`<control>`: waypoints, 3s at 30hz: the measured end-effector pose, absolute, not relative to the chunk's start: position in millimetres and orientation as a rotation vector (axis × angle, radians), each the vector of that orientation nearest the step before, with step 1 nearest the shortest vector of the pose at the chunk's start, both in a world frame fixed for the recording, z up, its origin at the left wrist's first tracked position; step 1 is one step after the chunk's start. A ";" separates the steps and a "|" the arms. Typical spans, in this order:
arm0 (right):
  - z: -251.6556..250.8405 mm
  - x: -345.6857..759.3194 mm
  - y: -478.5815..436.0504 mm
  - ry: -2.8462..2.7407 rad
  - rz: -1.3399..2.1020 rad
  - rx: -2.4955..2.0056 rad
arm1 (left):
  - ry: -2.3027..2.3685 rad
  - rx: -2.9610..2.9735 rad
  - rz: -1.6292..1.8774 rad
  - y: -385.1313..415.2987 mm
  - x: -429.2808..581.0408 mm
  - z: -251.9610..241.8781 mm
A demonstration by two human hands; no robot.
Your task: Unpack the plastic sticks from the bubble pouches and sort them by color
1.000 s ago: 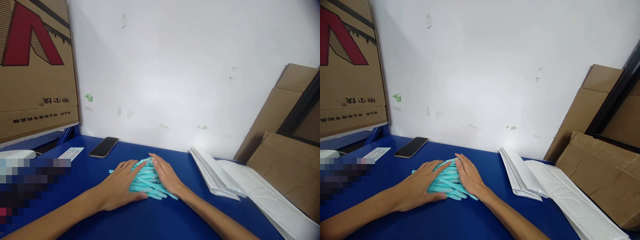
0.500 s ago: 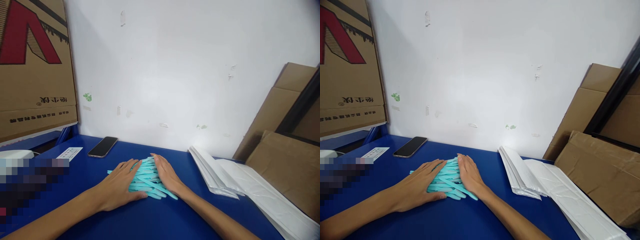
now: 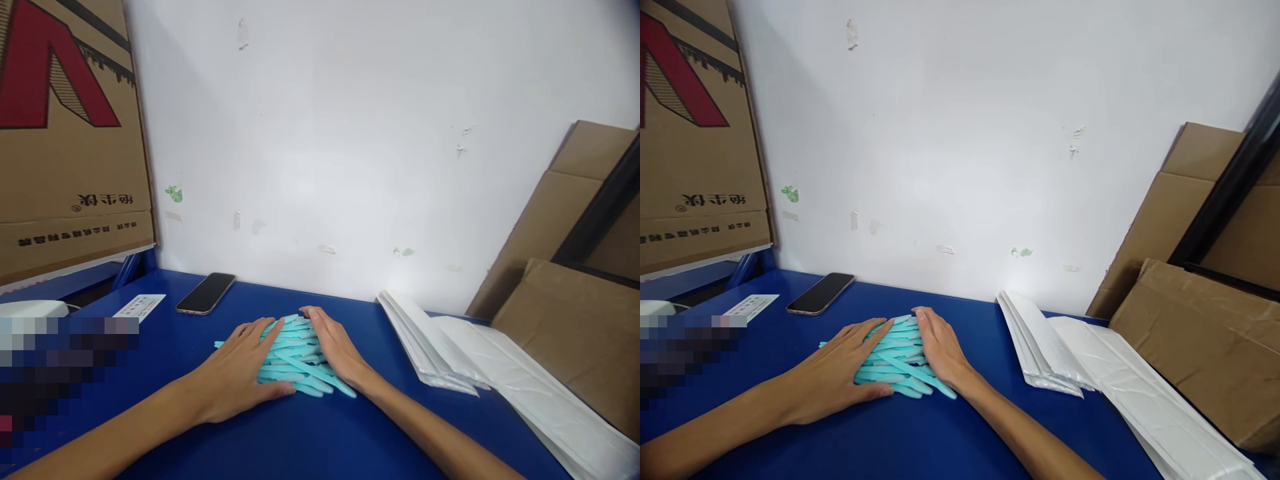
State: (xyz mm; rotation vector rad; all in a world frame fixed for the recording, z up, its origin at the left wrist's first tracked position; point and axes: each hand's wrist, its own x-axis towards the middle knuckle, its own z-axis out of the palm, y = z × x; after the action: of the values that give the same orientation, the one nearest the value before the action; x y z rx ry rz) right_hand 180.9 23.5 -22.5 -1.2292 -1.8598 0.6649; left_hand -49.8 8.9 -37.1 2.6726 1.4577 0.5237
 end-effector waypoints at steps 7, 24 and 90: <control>-22.7 185.5 26.0 -1.789 0.465 -1.255 | 1.437 2.653 0.527 7.9 -50.7 -35.8; 42.0 194.6 -9.6 -2.678 0.061 -1.350 | 1.299 2.662 0.403 25.4 -49.4 -27.9; -31.9 175.5 26.3 -1.574 0.924 -1.248 | 1.330 2.720 0.361 25.9 -43.0 -23.6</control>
State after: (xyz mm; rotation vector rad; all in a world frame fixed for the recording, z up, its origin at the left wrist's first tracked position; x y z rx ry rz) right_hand 175.5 26.3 -31.9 -1.2478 -1.5740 0.9237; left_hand -43.0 25.9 -23.6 2.7205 1.3301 0.3608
